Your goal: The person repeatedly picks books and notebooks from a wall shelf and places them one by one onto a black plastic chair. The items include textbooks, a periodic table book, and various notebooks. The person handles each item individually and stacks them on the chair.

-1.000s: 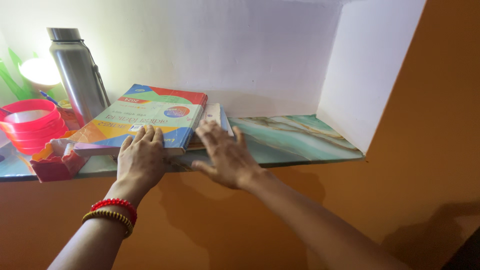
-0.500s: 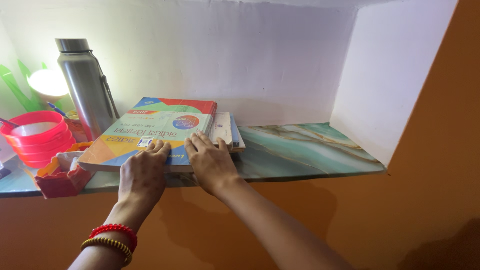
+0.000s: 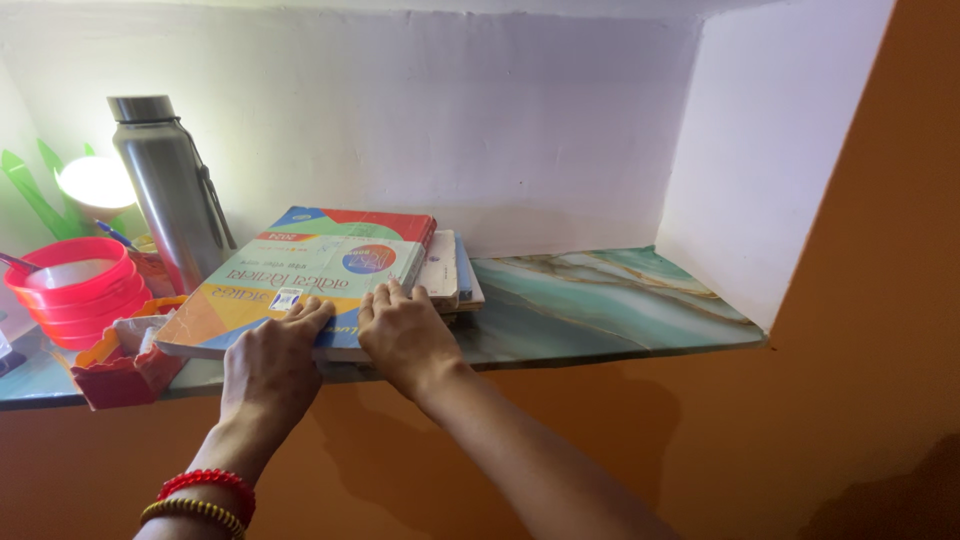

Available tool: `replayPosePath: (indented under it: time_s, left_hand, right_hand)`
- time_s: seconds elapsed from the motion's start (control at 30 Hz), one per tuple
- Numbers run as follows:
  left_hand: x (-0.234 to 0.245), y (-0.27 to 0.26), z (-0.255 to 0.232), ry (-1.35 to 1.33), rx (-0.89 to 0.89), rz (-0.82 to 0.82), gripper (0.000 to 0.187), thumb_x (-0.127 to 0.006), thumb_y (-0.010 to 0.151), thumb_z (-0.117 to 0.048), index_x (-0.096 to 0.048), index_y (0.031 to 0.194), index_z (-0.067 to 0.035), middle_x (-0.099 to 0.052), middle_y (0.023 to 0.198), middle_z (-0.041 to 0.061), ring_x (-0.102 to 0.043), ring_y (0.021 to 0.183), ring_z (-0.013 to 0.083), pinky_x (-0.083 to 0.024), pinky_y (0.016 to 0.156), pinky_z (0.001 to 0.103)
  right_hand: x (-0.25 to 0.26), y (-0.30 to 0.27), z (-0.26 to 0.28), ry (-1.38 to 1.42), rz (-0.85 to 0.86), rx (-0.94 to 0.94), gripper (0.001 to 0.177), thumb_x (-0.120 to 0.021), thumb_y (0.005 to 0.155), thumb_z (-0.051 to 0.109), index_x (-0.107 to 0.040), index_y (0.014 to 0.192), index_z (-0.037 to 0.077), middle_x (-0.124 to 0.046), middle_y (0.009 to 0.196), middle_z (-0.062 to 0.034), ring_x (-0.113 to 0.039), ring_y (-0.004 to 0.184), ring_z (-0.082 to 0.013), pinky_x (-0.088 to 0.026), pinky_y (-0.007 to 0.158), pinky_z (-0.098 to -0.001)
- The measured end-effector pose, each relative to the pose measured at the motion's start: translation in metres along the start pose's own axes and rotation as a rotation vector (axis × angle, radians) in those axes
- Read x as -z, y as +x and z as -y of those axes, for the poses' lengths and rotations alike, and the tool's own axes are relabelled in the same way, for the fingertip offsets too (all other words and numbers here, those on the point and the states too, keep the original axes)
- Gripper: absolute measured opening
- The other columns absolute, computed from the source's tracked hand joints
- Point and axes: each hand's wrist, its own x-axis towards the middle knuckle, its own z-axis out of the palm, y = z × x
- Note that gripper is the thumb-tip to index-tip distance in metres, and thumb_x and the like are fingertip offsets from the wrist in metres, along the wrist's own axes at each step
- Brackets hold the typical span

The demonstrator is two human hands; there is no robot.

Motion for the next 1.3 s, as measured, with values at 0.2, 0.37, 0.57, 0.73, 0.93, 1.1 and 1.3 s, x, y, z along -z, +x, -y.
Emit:
replayPosePath:
  time_s: [0.2,0.37,0.57,0.73,0.93,1.1,1.3]
  left_hand:
    - [0.011,-0.026,-0.001,-0.068,-0.091,-0.121,0.05,-0.059,0.082,0.001,-0.069,0.126,-0.02,-0.066,0.137,0.0,-0.066,0.12,0.0241,-0.056,0.094,0.04]
    - [0.017,-0.038,0.001,0.017,-0.141,-0.273,0.042,-0.06,0.084,-0.003,-0.072,0.121,-0.019,-0.07,0.131,0.001,-0.066,0.121,0.0214,-0.052,0.103,0.04]
    - [0.032,-0.047,0.0,0.073,-0.077,-0.26,0.039,-0.064,0.08,-0.006,-0.075,0.112,-0.025,-0.074,0.122,-0.005,-0.067,0.119,0.0183,-0.052,0.1,0.041]
    - [0.043,-0.051,-0.018,-0.109,-0.071,-0.224,0.045,-0.072,0.069,-0.006,-0.075,0.11,-0.024,-0.074,0.12,-0.005,-0.069,0.113,0.0223,-0.055,0.092,0.042]
    - [0.062,-0.046,-0.053,-0.355,0.067,-0.095,0.039,-0.083,0.07,-0.017,-0.078,0.108,-0.024,-0.077,0.11,0.001,-0.074,0.1,0.0275,-0.059,0.085,0.04]
    - [0.074,-0.041,-0.081,-0.466,0.063,-0.091,0.041,-0.085,0.067,-0.012,-0.081,0.107,-0.023,-0.078,0.108,0.005,-0.074,0.098,0.0279,-0.058,0.085,0.04]
    - [0.076,-0.034,-0.117,-0.673,0.032,-0.106,0.032,-0.079,0.075,-0.005,-0.081,0.105,-0.015,-0.08,0.101,0.008,-0.078,0.093,0.0212,-0.059,0.086,0.034]
  right_hand:
    - [0.028,-0.016,0.001,-0.066,0.11,0.056,0.043,-0.057,0.095,0.016,-0.06,0.128,-0.012,-0.067,0.121,-0.0285,-0.063,0.119,-0.0356,-0.051,0.098,-0.0434]
    - [0.043,-0.04,-0.022,0.023,0.151,0.105,0.045,-0.053,0.093,0.015,-0.057,0.128,-0.014,-0.065,0.126,-0.0296,-0.064,0.119,-0.0349,-0.049,0.101,-0.0452]
    - [0.059,-0.095,-0.066,0.195,0.012,0.183,0.056,-0.066,0.084,0.017,-0.056,0.129,-0.013,-0.061,0.132,-0.0308,-0.061,0.126,-0.0373,-0.049,0.102,-0.0438]
    - [0.068,-0.13,-0.093,0.307,0.02,0.145,0.061,-0.072,0.08,0.015,-0.056,0.132,-0.013,-0.059,0.137,-0.0298,-0.059,0.128,-0.0365,-0.046,0.107,-0.0424]
    - [0.086,-0.162,-0.122,0.334,0.106,0.054,0.06,-0.071,0.074,0.008,-0.059,0.13,-0.008,-0.061,0.136,-0.0245,-0.06,0.126,-0.0328,-0.047,0.106,-0.0407]
    - [0.115,-0.189,-0.138,0.465,0.198,-0.095,0.058,-0.068,0.075,0.005,-0.061,0.132,-0.003,-0.069,0.125,-0.0197,-0.07,0.107,-0.0328,-0.056,0.095,-0.0386]
    - [0.146,-0.218,-0.158,0.407,0.379,-0.199,0.055,-0.071,0.08,0.013,-0.064,0.134,0.011,-0.074,0.094,-0.0177,-0.072,0.085,-0.0328,-0.057,0.084,-0.0419]
